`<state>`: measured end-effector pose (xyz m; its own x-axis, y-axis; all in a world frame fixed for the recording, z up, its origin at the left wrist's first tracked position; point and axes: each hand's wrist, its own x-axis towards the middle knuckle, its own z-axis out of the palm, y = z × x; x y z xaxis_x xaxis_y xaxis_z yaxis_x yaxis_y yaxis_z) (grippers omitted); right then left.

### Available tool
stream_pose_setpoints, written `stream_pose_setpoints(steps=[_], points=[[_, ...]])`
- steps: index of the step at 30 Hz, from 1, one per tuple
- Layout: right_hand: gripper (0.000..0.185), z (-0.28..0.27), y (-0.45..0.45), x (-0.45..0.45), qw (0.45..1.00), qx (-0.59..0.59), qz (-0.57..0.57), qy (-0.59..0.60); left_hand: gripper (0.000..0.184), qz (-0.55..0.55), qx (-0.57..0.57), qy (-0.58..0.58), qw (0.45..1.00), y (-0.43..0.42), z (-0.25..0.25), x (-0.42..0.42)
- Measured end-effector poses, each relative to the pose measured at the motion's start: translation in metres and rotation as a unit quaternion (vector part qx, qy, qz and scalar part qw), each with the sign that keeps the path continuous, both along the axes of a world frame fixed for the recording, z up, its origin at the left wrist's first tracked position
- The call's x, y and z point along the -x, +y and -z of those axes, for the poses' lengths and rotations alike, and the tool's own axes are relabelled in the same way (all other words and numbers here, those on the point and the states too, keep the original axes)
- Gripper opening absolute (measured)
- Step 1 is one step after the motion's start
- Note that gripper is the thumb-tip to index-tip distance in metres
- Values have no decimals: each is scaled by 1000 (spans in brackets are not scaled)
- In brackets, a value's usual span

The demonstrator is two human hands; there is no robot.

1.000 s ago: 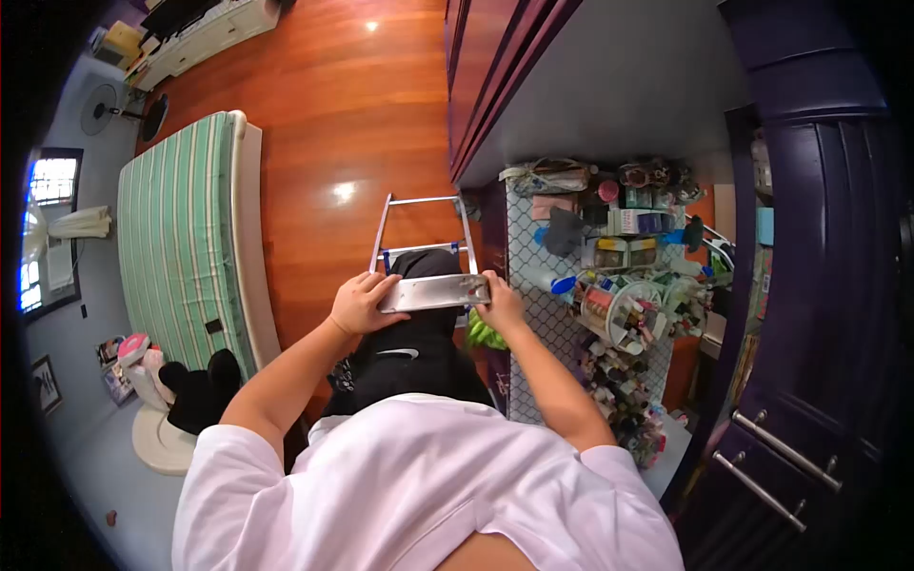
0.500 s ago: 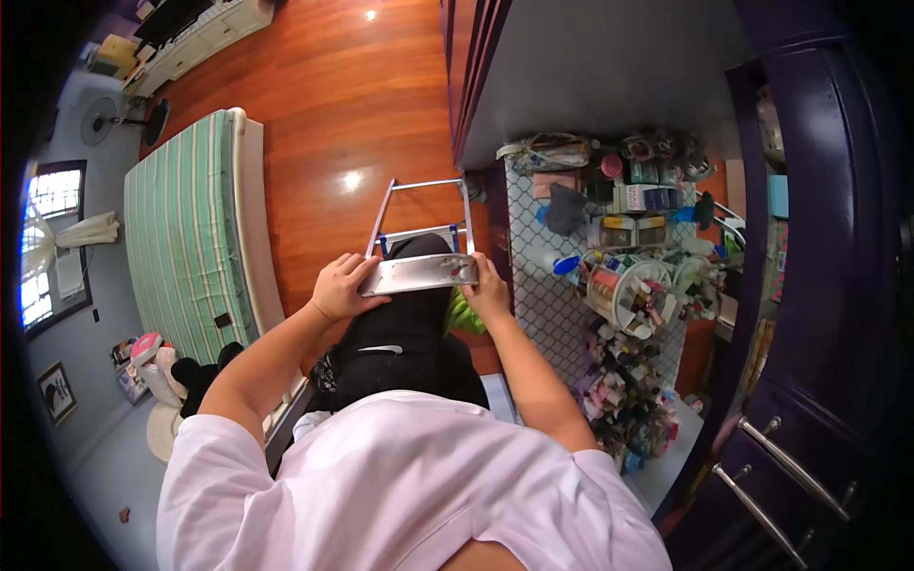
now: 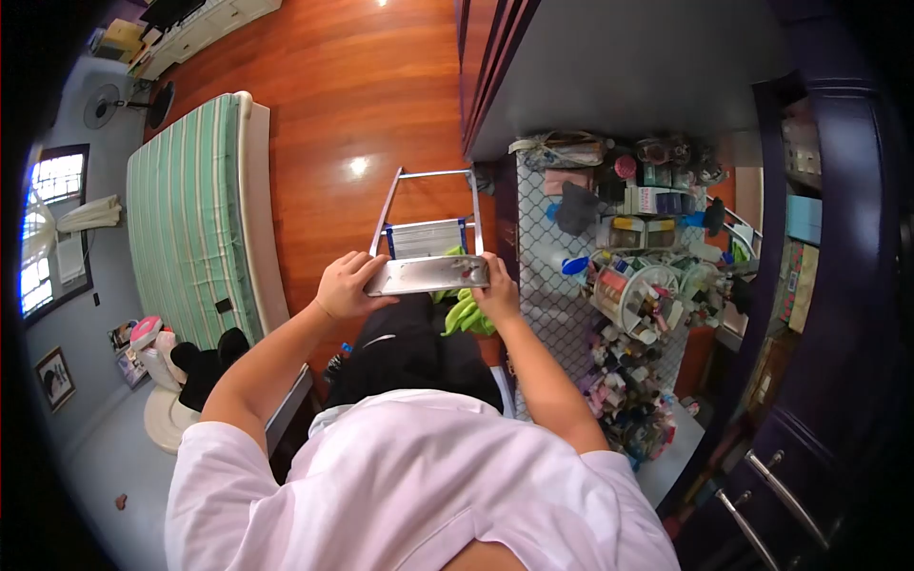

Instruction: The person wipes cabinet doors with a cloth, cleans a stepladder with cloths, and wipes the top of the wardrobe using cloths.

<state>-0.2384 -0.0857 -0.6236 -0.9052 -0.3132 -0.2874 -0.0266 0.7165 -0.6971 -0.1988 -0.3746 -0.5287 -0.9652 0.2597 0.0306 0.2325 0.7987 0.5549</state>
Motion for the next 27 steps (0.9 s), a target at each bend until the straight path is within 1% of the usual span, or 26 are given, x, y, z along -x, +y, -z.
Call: stream_pose_setpoints(steps=[6, 8, 11, 12, 15, 16, 19, 22, 25, 26, 27], points=[[49, -6, -1, 4, 1000, 6, -3, 12, 67, -5, -12, 10, 1000, -1, 1, 0], [48, -7, 1, 3, 1000, 14, -9, 22, 66, -5, -11, -13, 1000, -1, 0, -1], [45, -9, -1, 6, 1000, -15, -18, -6, 65, -6, -8, -8, 1000, -2, 2, 1], [43, -7, -1, 6, 1000, -7, -19, 4, 64, -8, -7, -3, 1000, -2, 3, -1], [42, -10, -2, 7, 1000, 15, -7, -2, 65, -15, -12, 0, 1000, -1, 3, -1], [42, -8, -2, 8, 1000, 8, -23, 5, 65, -16, -18, 15, 1000, -2, 4, -1], [42, -5, 1, 11, 999, 28, -40, 0, 65, -20, -19, 8, 1000, -4, 5, -3], [44, 1, 6, 17, 995, 37, -65, -69, 65, -30, -20, 9, 999, -4, 6, -4], [48, -13, 9, 31, 981, 43, -114, -151, 65, -27, -31, 23, 999, -4, 4, -3], [54, -9, 10, 31, 982, 49, -128, -132, 66, -25, -31, 24, 999, -4, 6, -3], [54, -7, 12, 31, 980, 62, -128, -136, 64, -25, -29, 21, 999, -4, 6, -3]])
